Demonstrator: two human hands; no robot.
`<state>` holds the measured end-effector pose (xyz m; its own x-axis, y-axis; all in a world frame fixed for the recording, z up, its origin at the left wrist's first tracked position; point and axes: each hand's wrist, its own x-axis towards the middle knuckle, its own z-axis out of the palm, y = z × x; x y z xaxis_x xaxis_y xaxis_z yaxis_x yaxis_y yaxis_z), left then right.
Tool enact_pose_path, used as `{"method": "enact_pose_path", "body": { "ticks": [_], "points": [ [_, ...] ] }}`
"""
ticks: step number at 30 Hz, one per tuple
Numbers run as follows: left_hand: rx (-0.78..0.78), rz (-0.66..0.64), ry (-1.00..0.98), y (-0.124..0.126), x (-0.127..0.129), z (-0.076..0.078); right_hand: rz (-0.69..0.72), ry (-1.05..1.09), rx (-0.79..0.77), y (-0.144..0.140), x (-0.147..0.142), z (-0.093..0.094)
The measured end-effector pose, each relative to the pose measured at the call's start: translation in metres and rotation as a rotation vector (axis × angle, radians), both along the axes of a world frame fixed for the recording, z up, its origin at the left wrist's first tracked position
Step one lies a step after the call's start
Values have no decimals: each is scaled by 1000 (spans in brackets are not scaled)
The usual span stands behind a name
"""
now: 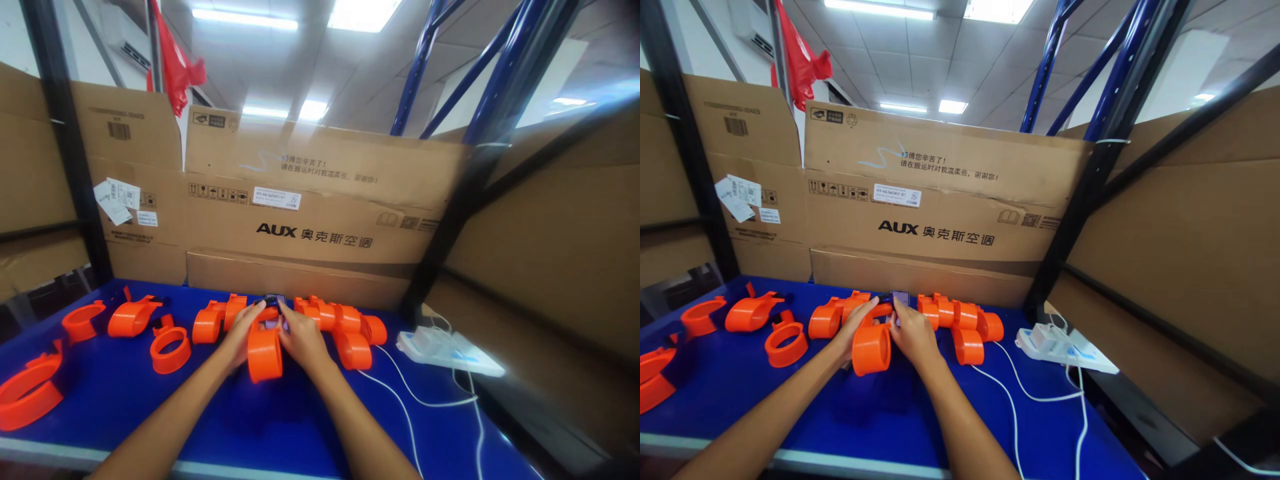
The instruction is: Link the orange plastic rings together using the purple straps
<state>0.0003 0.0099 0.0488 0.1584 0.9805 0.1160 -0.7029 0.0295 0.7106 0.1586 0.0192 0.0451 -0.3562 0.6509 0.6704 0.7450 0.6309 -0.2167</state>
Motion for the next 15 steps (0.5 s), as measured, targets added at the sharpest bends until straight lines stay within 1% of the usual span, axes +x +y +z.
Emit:
{"method": "enact_pose_path", "body": {
  "ticks": [4, 11, 13, 15],
  "points": [
    [24, 15, 16, -3, 1, 2, -30, -15, 25, 1, -2, -2],
    [43, 12, 45, -3, -1, 3, -75, -38, 130, 2, -6, -7],
    [48, 11, 57, -3, -2, 3, -61, -28, 144, 2, -5, -6],
    [49, 35, 77, -3, -3, 4, -3, 1, 138, 1, -1, -4]
  ]
}}
